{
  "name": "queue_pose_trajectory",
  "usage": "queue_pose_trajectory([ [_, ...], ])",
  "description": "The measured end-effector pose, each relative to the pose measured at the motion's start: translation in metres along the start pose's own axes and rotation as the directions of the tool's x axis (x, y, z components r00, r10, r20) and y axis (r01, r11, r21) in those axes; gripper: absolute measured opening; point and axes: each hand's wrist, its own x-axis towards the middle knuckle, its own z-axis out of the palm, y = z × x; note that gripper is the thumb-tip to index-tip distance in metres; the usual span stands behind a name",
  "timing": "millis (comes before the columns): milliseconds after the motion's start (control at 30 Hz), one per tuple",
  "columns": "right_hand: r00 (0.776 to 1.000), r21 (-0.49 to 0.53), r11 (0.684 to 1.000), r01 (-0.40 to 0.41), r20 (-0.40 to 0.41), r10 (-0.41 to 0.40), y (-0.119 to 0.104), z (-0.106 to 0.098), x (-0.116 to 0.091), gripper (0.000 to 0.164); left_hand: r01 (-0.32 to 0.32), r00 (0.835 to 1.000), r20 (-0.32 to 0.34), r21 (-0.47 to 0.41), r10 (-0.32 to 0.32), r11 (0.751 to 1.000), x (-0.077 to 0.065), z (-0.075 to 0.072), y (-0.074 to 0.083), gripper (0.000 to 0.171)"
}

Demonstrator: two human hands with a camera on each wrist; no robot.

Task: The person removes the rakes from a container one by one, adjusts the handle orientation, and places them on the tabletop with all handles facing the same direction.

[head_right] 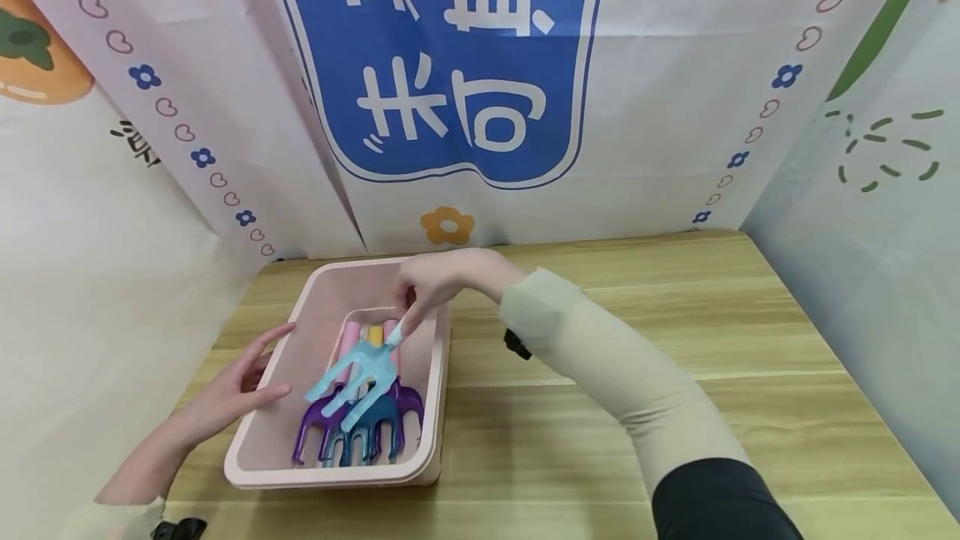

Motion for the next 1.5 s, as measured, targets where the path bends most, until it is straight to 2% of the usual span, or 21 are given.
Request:
queue_pose_trajectory([
  [133,0.996,0.042,0.999,0.002,-0.094,0.002,0.009,-0.005,-0.030,0.017,-0.010,1.000,0.001,-0.001,0.010,1.000,0.000,0.000,0.001,0.081],
  [367,0.975,0.204,0.979,-0.004,-0.215,0.048,0.020,0.000,-0.077,0.010,-0.019,1.000,0.005,-0.012,0.019,1.000,-0.001,0.001,0.001,0.080],
  [533,0.947,0.245,0.969,0.006,-0.312,0.073,0.023,0.002,-0.102,0.010,-0.018,1.000,0.006,-0.017,0.018,1.000,-0.001,0.001,0.001,0.080],
  [733,0.901,0.278,0.960,-0.029,-0.409,0.146,0.026,0.008,-0.124,0.019,-0.024,1.000,0.006,-0.014,0.024,1.000,0.000,0.002,0.001,0.080],
  [933,0.860,0.291,0.955,-0.060,-0.470,0.197,0.035,0.022,-0.136,0.027,-0.020,1.000,0.008,-0.020,0.020,1.000,-0.001,0.002,0.000,0.080],
  [1133,0.816,0.339,0.934,-0.114,-0.504,0.283,0.052,0.042,-0.139,0.031,-0.028,1.000,0.006,-0.027,0.028,0.999,0.000,0.001,0.000,0.080],
  [1400,0.744,0.382,0.918,-0.106,-0.582,0.328,0.079,0.065,-0.139,0.032,-0.022,1.000,0.006,-0.017,0.022,1.000,0.001,0.000,-0.001,0.080],
  [1500,0.726,0.404,0.910,-0.091,-0.599,0.338,0.091,0.075,-0.135,0.032,-0.026,1.000,0.005,-0.019,0.027,0.999,0.000,0.001,-0.002,0.080],
])
